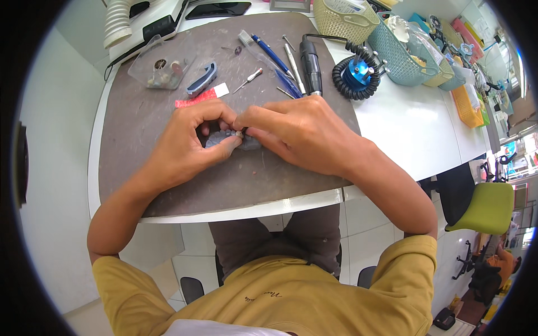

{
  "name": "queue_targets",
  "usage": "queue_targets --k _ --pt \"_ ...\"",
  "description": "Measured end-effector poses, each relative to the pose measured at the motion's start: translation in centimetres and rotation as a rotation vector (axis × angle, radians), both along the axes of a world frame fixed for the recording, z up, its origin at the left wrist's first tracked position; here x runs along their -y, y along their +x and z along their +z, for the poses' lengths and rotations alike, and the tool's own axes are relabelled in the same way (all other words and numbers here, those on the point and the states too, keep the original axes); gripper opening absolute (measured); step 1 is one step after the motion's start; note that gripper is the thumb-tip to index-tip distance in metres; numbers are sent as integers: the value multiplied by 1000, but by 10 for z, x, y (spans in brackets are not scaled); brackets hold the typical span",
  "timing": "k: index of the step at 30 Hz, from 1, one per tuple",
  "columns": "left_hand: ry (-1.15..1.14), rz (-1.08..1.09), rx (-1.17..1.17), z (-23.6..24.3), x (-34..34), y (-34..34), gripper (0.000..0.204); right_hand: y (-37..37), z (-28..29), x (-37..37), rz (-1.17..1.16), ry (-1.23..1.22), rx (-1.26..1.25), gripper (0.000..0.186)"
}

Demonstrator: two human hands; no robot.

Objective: The person places a dental crown onto a model of a lower jaw, aligns it with the neighboring teeth, and uses a handheld rotary grinding tool to refine the crown's shape before checking the fit again.

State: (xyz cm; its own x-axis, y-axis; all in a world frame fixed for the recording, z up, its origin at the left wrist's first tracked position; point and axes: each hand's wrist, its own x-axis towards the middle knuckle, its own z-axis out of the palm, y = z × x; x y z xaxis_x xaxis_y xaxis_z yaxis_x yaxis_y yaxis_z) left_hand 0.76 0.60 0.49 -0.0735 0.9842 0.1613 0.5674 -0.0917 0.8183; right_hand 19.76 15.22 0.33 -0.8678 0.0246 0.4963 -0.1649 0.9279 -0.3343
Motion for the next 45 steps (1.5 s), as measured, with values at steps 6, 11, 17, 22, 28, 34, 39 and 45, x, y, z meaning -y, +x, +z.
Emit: queue_targets --k 6,11,17,22,28,34,39,45 --pt "-4 24 -7 -9 0 -5 15 -1 -3 1 12 14 -48 22" --pt "16 25 -13 -5 1 -4 17 -1 -3 2 1 26 -70 19" --pt "5 36 7 -5 1 -1 17 1 -2 3 -48 30 -22 13" --pt "15 26 -5 -5 2 -1 16 1 -3 5 -42 26 -33 15" --pt "15 26 35 -4 -1 3 14 1 -1 7 -54 -3 -6 17" --pt "11 26 23 -4 1 1 13 0 -2 7 -48 -12 -32 16" --pt "36 34 1 -7 1 1 13 0 -3 9 -75 7 -18 14" --pt "49 31 7 -5 1 1 13 2 -2 7 -81 12 3 15"
